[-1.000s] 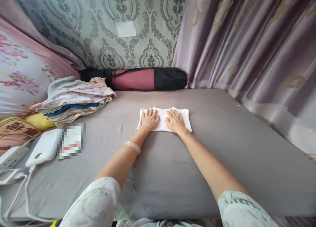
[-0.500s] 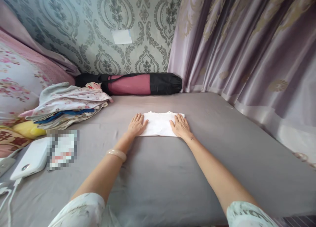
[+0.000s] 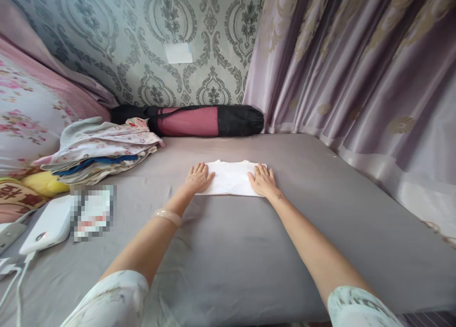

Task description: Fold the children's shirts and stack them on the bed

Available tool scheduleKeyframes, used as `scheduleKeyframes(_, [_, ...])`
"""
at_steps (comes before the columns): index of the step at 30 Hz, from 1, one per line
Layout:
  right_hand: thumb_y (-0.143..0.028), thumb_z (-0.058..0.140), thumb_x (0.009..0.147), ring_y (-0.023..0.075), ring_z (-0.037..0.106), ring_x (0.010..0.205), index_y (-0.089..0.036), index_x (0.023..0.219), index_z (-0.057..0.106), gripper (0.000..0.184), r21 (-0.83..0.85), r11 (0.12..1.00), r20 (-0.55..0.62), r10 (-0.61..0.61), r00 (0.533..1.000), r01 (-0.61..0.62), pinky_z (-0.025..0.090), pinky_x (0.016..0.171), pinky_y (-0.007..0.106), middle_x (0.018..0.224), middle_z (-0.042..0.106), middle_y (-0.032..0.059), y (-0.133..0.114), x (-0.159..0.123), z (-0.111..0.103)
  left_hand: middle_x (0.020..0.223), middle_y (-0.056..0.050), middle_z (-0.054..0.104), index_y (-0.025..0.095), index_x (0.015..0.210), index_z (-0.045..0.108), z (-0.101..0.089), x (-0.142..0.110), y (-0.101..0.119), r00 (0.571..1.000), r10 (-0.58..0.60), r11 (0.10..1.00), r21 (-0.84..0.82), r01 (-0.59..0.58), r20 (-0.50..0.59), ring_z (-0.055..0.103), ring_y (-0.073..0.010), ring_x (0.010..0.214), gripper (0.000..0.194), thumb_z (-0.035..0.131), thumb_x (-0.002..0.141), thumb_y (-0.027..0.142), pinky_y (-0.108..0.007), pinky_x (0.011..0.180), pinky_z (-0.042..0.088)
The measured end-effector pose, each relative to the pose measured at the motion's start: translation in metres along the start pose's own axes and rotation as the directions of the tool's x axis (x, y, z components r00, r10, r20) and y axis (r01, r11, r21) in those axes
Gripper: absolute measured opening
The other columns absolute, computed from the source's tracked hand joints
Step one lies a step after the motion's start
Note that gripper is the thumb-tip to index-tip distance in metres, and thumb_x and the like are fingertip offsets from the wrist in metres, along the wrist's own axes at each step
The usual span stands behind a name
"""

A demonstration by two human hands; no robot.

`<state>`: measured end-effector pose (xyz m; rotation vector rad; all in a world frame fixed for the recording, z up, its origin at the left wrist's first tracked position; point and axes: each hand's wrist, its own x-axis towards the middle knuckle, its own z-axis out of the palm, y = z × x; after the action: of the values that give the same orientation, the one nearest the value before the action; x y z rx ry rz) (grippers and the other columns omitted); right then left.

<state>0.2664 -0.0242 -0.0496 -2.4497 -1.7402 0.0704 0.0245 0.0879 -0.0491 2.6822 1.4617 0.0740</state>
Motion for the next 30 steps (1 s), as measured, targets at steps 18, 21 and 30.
scheduleKeyframes(18, [-0.047, 0.019, 0.100, 0.0263, 0.019, 0.145, -0.001, 0.148, 0.030, 0.067, -0.017, 0.998, -0.024, -0.057, 0.998, 0.056, 0.014, 0.116, 0.039, 0.156, 0.026, 0.0180, -0.010, 0.009, 0.012, 0.153, -0.020, 0.033, 0.005, 0.144, 0.036, 0.012, 0.005, 0.016, 0.996, -0.011, 1.000, -0.005, 0.011, -0.084, 0.022, -0.0314, 0.145, 0.066, 0.018, 0.098, 0.050, -0.045, 0.116, 0.021])
scheduleKeyframes(21, [-0.046, 0.021, 0.100, 0.0262, 0.019, 0.145, -0.002, 0.148, 0.031, 0.066, -0.012, 0.999, -0.014, -0.048, 0.999, 0.048, 0.015, 0.116, 0.039, 0.156, 0.026, 0.0176, -0.012, 0.008, 0.007, 0.152, -0.019, 0.035, 0.008, 0.144, 0.037, 0.009, 0.004, 0.017, 0.997, -0.005, 1.000, 0.007, 0.006, -0.082, 0.024, -0.0313, 0.144, 0.064, 0.019, 0.098, 0.050, -0.047, 0.115, 0.022])
scheduleKeyframes(30, [-0.041, 0.020, 0.100, 0.0271, 0.018, 0.145, -0.020, 0.149, 0.033, 0.055, 0.044, 0.993, -0.039, -0.108, 0.993, 0.110, 0.010, 0.116, 0.053, 0.158, 0.024, 0.0085, -0.036, 0.002, -0.001, 0.153, -0.018, 0.032, 0.008, 0.144, 0.037, 0.008, 0.001, 0.056, 0.986, 0.063, 0.998, -0.007, -0.065, -0.156, 0.023, -0.0316, 0.144, 0.064, 0.021, 0.099, 0.049, -0.054, 0.116, 0.012])
